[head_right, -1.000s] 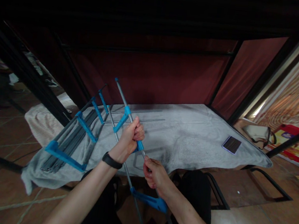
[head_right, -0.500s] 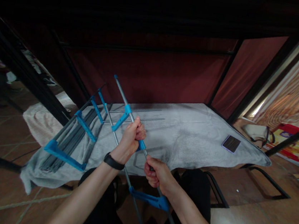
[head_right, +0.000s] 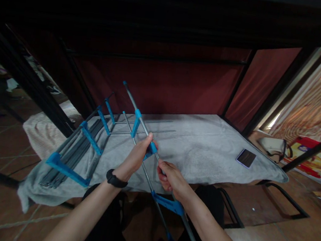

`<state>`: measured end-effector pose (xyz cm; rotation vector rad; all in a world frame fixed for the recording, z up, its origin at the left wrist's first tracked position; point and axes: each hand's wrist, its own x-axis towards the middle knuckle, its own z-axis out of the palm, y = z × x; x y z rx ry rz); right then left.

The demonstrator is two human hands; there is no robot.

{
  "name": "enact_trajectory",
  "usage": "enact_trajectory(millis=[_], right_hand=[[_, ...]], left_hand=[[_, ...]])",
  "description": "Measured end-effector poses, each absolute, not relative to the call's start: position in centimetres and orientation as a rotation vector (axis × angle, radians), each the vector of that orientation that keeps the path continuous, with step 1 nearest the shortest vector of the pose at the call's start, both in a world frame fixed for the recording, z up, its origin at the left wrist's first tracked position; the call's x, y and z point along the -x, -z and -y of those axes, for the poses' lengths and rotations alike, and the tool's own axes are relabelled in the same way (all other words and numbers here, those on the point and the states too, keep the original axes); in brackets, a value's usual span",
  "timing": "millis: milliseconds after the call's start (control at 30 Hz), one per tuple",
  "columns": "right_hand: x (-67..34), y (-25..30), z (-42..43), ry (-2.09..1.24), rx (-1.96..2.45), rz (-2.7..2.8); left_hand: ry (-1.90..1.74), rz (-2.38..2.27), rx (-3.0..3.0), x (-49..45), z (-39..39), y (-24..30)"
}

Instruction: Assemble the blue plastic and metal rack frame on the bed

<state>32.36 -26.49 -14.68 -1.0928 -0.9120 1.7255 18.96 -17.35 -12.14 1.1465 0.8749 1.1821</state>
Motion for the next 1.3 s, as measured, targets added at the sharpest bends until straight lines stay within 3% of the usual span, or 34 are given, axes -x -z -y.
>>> enact_trajectory(millis=[800,1300], right_hand=[[-32.1,14.8,26.7,-2.039,0.916,0.647],[-35.6,15.4,25.9,-1.555,1.216,1.0]], left_hand=[[-1.264,-1.279,-1.469,-21.3,18.6,14.0],[-1.389,-1.154,-1.364,-18.5,11.5,13.1]])
